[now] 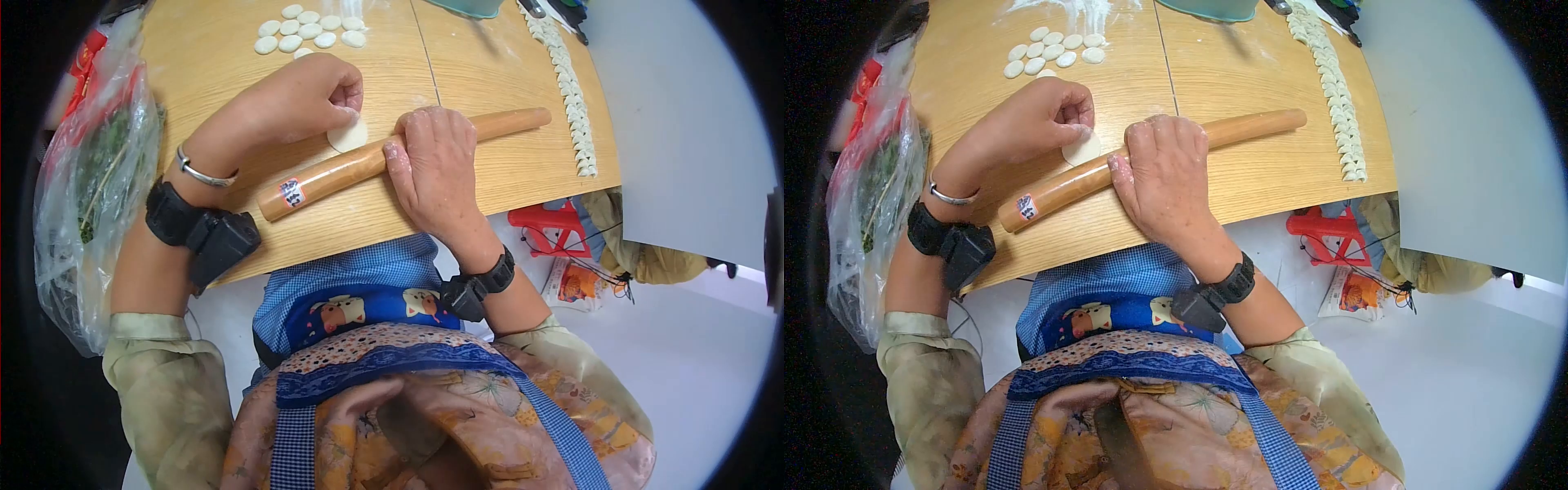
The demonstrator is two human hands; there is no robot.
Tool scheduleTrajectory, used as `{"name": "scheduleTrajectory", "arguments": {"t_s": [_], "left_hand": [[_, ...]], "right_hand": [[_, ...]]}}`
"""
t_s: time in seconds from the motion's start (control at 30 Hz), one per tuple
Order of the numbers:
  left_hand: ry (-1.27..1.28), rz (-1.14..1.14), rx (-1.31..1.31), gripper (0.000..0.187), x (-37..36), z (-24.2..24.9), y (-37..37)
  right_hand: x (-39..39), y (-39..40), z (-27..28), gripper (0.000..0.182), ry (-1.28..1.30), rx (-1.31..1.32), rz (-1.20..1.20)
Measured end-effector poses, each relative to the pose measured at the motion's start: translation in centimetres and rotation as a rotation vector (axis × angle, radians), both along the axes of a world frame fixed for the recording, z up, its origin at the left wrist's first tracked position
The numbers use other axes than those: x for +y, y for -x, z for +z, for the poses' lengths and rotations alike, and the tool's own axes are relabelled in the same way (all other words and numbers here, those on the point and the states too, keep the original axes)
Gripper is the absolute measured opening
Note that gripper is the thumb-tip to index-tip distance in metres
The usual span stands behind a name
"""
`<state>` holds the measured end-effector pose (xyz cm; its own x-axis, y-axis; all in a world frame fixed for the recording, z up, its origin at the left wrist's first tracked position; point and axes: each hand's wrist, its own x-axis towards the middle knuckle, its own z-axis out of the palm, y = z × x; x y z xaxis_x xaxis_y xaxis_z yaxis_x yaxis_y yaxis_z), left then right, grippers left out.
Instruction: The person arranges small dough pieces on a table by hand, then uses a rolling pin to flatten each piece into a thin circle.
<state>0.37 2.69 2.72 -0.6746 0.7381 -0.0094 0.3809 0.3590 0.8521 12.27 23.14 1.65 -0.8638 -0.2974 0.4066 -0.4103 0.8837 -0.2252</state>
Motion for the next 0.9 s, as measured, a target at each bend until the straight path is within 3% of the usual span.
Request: {"name": "scheduleTrajectory", "arguments": {"t_s": [0.3,0.47,0.7,0.77,0.9], "left_hand": [[0.025,-0.023,0.022,0.017,-0.2,0.3,0.0],[0.064,-0.001,-0.023,0.040,-0.5,-0.1,0.8],[0.059,0.047,0.110,0.034,-0.4,0.1,0.4],[0.067,0.035,0.015,0.024,-0.3,0.5,0.1],[0.051,0.021,0.067,0.015,-0.2,0.3,-0.2]], "right_hand": [[-0.3,1.6,0.7,0.024,-0.068,-0.018,0.017],[-1.0,4.7,0.5,0.023,-0.108,0.038,0.004],[-1.5,7.1,0.3,0.024,-0.111,0.045,-0.010],[-1.3,6.2,0.3,0.025,-0.115,0.040,-0.005],[-0.7,3.0,1.0,0.026,-0.074,-0.008,0.010]]}}
